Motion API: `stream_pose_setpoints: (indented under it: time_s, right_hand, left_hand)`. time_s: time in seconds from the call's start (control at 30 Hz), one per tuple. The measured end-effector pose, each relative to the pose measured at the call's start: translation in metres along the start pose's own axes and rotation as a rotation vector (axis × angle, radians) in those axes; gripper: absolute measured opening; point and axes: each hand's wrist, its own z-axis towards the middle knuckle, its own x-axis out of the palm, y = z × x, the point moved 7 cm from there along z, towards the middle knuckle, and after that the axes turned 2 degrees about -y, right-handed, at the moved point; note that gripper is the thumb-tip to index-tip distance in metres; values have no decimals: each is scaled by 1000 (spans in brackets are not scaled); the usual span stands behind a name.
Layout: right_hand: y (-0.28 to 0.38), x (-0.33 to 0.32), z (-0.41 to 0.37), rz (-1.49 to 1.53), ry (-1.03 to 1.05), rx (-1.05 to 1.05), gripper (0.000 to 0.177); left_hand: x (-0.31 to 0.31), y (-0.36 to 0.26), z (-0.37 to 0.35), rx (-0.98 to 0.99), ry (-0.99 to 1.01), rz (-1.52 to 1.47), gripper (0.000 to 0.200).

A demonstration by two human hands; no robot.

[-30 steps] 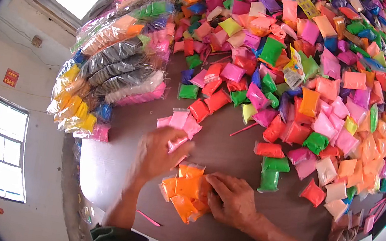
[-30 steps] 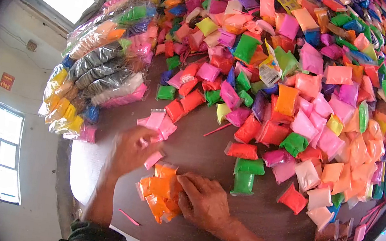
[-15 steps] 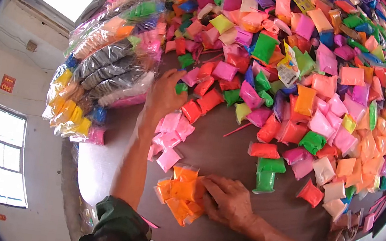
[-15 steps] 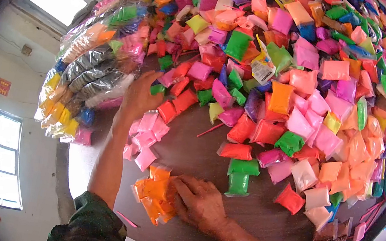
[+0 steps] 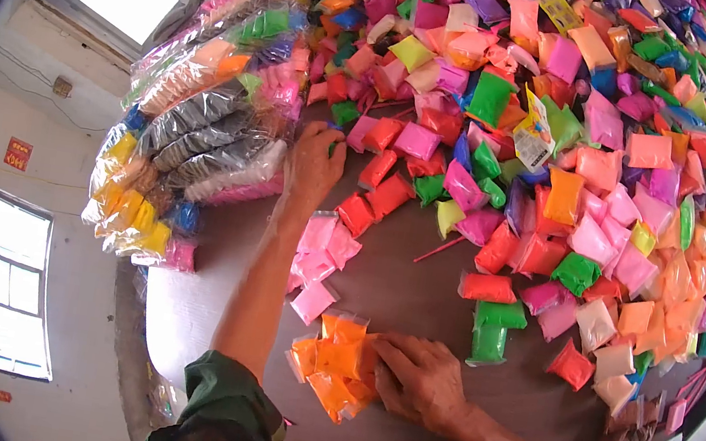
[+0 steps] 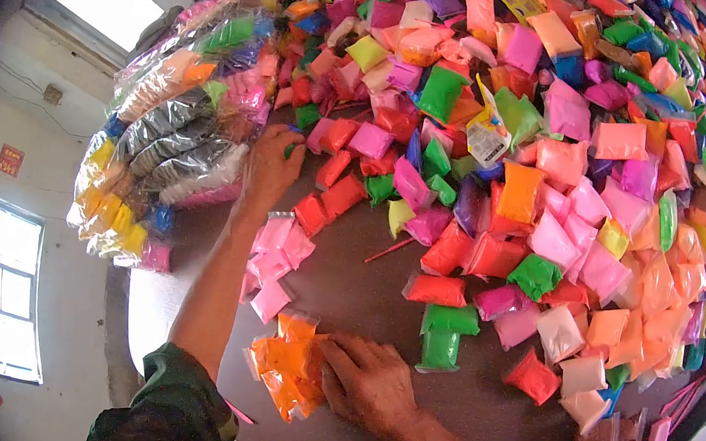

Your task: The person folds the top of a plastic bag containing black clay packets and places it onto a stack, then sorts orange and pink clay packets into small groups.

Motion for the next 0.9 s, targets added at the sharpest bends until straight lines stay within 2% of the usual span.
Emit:
stream_pose_setpoints:
  time_s: [0.17, 0.27, 0.47, 0.67, 0.9]
  right_hand:
    - [4, -6, 5, -7, -80, -36, 34]
    - [2, -5, 4, -9, -63, -26, 34]
    - [2, -5, 4, -3, -49, -20, 35]
    - [1, -5, 2, -3, -57, -19, 36]
    - [3, -6, 3, 1, -59, -17, 36]
  left_hand:
    - [4, 6, 5, -32, -112, -70, 26]
    - [2, 1, 6, -23, -87, -30, 32]
    - [2, 7, 10, -174, -108, -31, 56]
    - [-13, -4, 6, -234, -225, -253, 56]
    - [-23, -12, 7, -142, -231, -395, 47]
